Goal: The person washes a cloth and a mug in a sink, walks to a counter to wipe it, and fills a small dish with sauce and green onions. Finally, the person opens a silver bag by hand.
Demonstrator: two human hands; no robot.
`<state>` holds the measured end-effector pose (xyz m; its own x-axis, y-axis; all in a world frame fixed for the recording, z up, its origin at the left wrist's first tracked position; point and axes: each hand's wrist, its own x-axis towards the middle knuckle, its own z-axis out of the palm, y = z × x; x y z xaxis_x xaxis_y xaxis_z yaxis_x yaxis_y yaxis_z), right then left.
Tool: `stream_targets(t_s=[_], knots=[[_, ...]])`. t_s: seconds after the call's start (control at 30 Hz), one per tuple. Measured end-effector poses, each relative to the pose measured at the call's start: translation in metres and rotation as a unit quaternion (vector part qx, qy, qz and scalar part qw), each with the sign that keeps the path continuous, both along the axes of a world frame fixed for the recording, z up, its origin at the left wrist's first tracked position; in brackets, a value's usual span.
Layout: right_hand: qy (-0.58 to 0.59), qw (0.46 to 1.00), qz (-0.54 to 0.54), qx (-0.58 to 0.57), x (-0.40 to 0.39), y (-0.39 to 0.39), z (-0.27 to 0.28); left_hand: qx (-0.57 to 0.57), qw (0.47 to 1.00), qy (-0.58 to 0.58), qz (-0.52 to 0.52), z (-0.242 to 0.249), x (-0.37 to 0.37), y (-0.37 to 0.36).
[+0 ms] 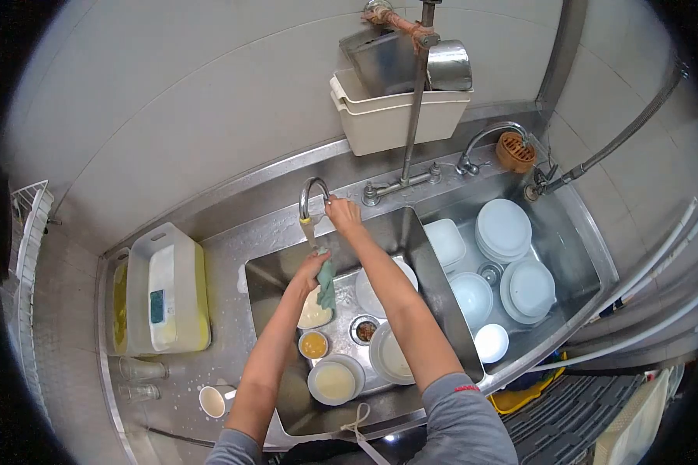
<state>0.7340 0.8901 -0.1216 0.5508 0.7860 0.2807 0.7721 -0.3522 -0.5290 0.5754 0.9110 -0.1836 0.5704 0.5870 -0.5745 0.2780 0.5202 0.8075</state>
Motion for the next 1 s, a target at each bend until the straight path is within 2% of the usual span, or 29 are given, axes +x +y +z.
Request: stream_targets(t_s=[0.07, 0.2, 0.27, 0.3, 0.37, 0.47, 0.57, 0.6, 0.67, 0.7, 0.73, 0.8, 0.9, 0.97, 1.0], knots=[[-0.049, 0.998, 0.027, -0.006, 0.001, 0.007, -0.009, 0.029, 0.999, 0.018, -0.028, -0.007, 0.008, 0.008], [-0.105, 0.994, 0.043, 0.002, 0.0, 0.01, -0.008, 0.04, 0.999, 0.012, -0.016, 0.013, 0.021, -0.003], [-0.142, 0.987, 0.055, 0.045, -0.001, 0.006, -0.01, 0.039, 0.999, 0.014, -0.02, 0.02, 0.027, -0.007], [-0.159, 0.983, 0.062, 0.066, -0.001, 0.006, -0.011, 0.088, 0.995, 0.047, -0.014, 0.01, 0.033, -0.004], [-0.159, 0.985, 0.071, 0.012, 0.0, 0.012, -0.015, 0.184, 0.976, 0.113, 0.0, -0.033, 0.047, 0.012], [-0.169, 0.983, 0.073, -0.003, -0.001, 0.012, -0.017, 0.2, 0.973, 0.115, -0.021, -0.067, 0.054, 0.034], [-0.134, 0.989, 0.04, 0.042, -0.005, 0.007, -0.02, 0.284, 0.953, 0.101, 0.019, -0.069, 0.053, 0.034], [-0.114, 0.991, 0.025, 0.062, -0.007, 0.005, -0.022, 0.323, 0.938, 0.122, 0.001, -0.066, 0.049, 0.034], [0.068, 0.995, 0.02, 0.07, -0.012, -0.01, -0.029, 0.4, 0.901, 0.162, -0.033, -0.06, 0.042, 0.036], [0.159, 0.985, 0.017, 0.072, -0.016, -0.019, -0.034, 0.447, 0.876, 0.167, -0.07, -0.038, 0.036, 0.027], [0.254, 0.962, 0.018, 0.102, -0.022, -0.025, -0.051, 0.492, 0.847, 0.17, -0.107, 0.005, 0.027, 0.011], [0.435, 0.886, 0.018, 0.159, -0.034, -0.037, -0.093, 0.549, 0.803, 0.182, -0.146, 0.056, 0.014, -0.01], [0.613, 0.789, 0.011, 0.034, -0.054, -0.065, -0.075, 0.572, 0.775, 0.223, -0.15, 0.077, 0.003, -0.019], [0.691, 0.707, 0.063, 0.136, -0.067, -0.067, -0.07, 0.563, 0.768, 0.265, -0.154, 0.078, -0.006, -0.018], [0.723, 0.659, 0.088, 0.186, -0.071, -0.068, -0.068, 0.559, 0.774, 0.24, -0.177, 0.075, -0.01, -0.015]])
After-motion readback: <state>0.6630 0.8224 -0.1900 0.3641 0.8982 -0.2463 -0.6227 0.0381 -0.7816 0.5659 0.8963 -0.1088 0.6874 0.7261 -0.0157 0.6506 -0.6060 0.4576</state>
